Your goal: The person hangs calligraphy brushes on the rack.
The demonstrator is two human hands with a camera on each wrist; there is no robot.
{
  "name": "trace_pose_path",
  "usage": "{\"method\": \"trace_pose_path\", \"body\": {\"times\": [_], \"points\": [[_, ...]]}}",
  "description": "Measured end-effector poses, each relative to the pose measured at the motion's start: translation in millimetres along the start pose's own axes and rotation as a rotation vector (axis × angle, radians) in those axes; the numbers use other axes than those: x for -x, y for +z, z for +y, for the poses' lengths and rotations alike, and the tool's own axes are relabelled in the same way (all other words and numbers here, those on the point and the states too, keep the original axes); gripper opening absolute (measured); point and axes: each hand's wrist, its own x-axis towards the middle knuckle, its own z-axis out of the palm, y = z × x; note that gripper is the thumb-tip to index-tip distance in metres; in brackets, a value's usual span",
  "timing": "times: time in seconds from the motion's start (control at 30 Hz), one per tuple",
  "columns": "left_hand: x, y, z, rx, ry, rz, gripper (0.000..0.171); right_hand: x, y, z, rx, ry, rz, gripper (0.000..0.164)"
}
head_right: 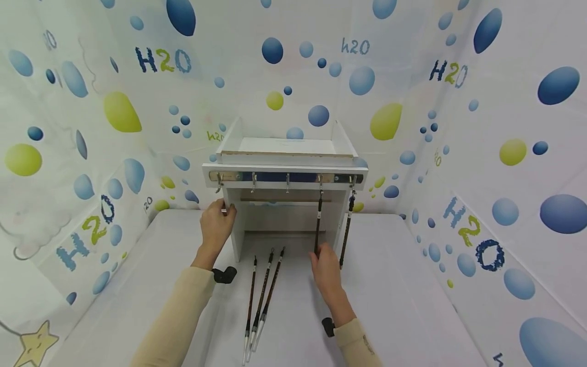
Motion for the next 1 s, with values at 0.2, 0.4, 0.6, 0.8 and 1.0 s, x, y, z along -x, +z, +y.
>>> {"method": "trace_pose_path", "body": {"times": [0.2, 0.4, 0.6, 0.8, 1.0], "points": [[-0.1, 0.0, 0.3, -0.001, -0.006, -0.007, 0.024, -5.4, 2.5, 1.0, -0.013, 0.006, -0.009, 0.02], [-0.4, 0.7, -0.7, -0.007, -0.013, -0.015, 0.025, -6.1, 4.7, 1.8, -0.017, 0.004, -0.017, 0.019], [-0.3, -1.3, 0.8, -0.007, -0.021, -0.022, 0.028, -6.1, 4.7, 0.9, -0.006, -0.005, -0.012, 0.019], [-0.3, -2.1, 1.8, -0.003, -0.024, -0.026, 0.028, -6.5, 3.3, -0.5, 0.011, -0.003, 0.013, 0.018], [-0.3, -1.7, 1.4, -0.001, -0.018, -0.023, 0.027, -7.3, 1.5, -0.8, -0.011, 0.016, 0.008, 0.016]]}}
